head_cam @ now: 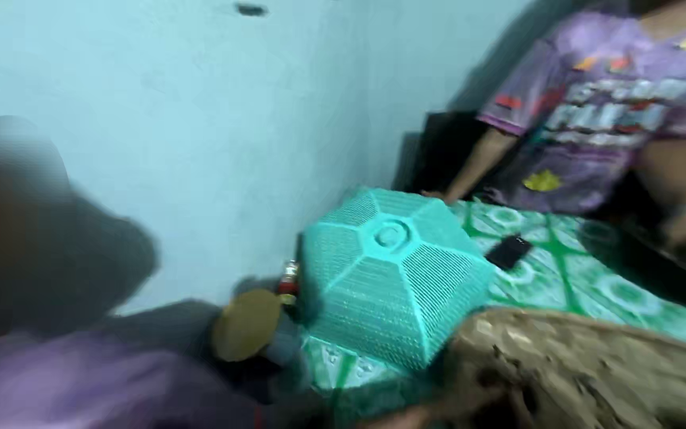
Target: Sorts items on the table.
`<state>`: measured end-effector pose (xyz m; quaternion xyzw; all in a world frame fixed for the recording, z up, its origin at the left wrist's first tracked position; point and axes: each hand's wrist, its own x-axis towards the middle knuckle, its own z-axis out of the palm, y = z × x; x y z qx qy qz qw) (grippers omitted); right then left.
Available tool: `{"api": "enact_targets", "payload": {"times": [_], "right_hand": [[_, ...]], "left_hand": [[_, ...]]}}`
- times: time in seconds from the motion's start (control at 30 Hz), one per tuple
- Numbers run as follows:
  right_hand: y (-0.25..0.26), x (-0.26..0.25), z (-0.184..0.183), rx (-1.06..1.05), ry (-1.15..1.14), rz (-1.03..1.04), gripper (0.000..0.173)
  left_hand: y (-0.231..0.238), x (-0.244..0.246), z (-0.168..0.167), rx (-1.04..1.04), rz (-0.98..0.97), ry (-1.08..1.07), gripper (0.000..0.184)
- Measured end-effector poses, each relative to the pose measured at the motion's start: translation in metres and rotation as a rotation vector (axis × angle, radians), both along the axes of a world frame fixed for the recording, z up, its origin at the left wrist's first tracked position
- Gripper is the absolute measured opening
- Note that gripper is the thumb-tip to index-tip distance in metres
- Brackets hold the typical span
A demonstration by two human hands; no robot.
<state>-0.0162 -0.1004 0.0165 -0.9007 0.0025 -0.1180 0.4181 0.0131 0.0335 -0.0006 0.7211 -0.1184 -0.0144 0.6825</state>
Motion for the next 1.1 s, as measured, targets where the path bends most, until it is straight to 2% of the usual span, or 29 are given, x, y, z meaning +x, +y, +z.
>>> {"api": "enact_targets", "payload": {"times": [0.03, 0.07, 0.1, 0.13, 0.17, 0.2, 0.23, 0.27, 0.3, 0.33, 0.37, 0.4, 0.5, 0.7, 1.1], "right_hand": [[0.008, -0.006, 0.029, -0.057, -0.027, -0.061, 0.034], [0.016, -0.013, 0.090, -0.168, 0.125, -0.071, 0.030], [0.025, -0.009, 0.183, -0.286, 0.588, 0.066, 0.030], [0.034, 0.001, 0.248, -0.270, 0.905, 0.170, 0.031], [0.041, 0.009, 0.280, -0.208, 1.033, 0.163, 0.032], [0.043, 0.013, 0.288, -0.150, 1.087, 0.165, 0.036], [0.039, 0.014, 0.273, -0.082, 1.049, 0.179, 0.038], [0.027, 0.008, 0.233, -0.027, 0.873, 0.196, 0.037], [0.013, -0.001, 0.160, 0.046, 0.517, 0.179, 0.033], [0.004, 0.002, 0.064, 0.199, 0.048, 0.132, 0.029], [0.001, 0.007, 0.023, 0.343, 0.065, 0.078, 0.028], [-0.001, 0.011, 0.009, 0.444, 0.177, 0.020, 0.027], [-0.003, 0.017, 0.010, 0.543, 0.345, -0.062, 0.026], [-0.006, 0.020, 0.012, 0.509, 0.343, -0.026, 0.025], [-0.010, 0.024, 0.008, 0.503, 0.324, 0.040, 0.025]], "left_hand": [[0.004, 0.001, 0.004, 0.017, -0.010, 0.038, 0.024], [0.006, 0.002, 0.009, 0.037, -0.014, 0.076, 0.025], [0.007, 0.003, 0.014, 0.057, -0.023, 0.124, 0.025], [0.007, 0.005, 0.019, 0.083, -0.032, 0.162, 0.025], [0.006, 0.007, 0.021, 0.102, -0.036, 0.178, 0.024], [0.006, 0.009, 0.021, 0.101, -0.034, 0.180, 0.022], [0.006, 0.010, 0.019, 0.082, -0.031, 0.179, 0.020], [0.005, 0.011, 0.018, 0.059, -0.030, 0.188, 0.019], [0.004, 0.013, 0.017, 0.043, -0.035, 0.206, 0.018], [0.004, 0.014, 0.014, 0.031, -0.043, 0.222, 0.019], [0.004, 0.014, 0.013, 0.016, -0.052, 0.233, 0.019], [0.003, 0.014, 0.012, -0.003, -0.057, 0.236, 0.018], [0.001, 0.015, 0.011, -0.024, -0.072, 0.242, 0.017], [0.002, 0.017, 0.005, -0.029, -0.087, 0.192, 0.017], [0.002, 0.023, 0.007, -0.161, -0.136, 0.328, 0.012]]}}
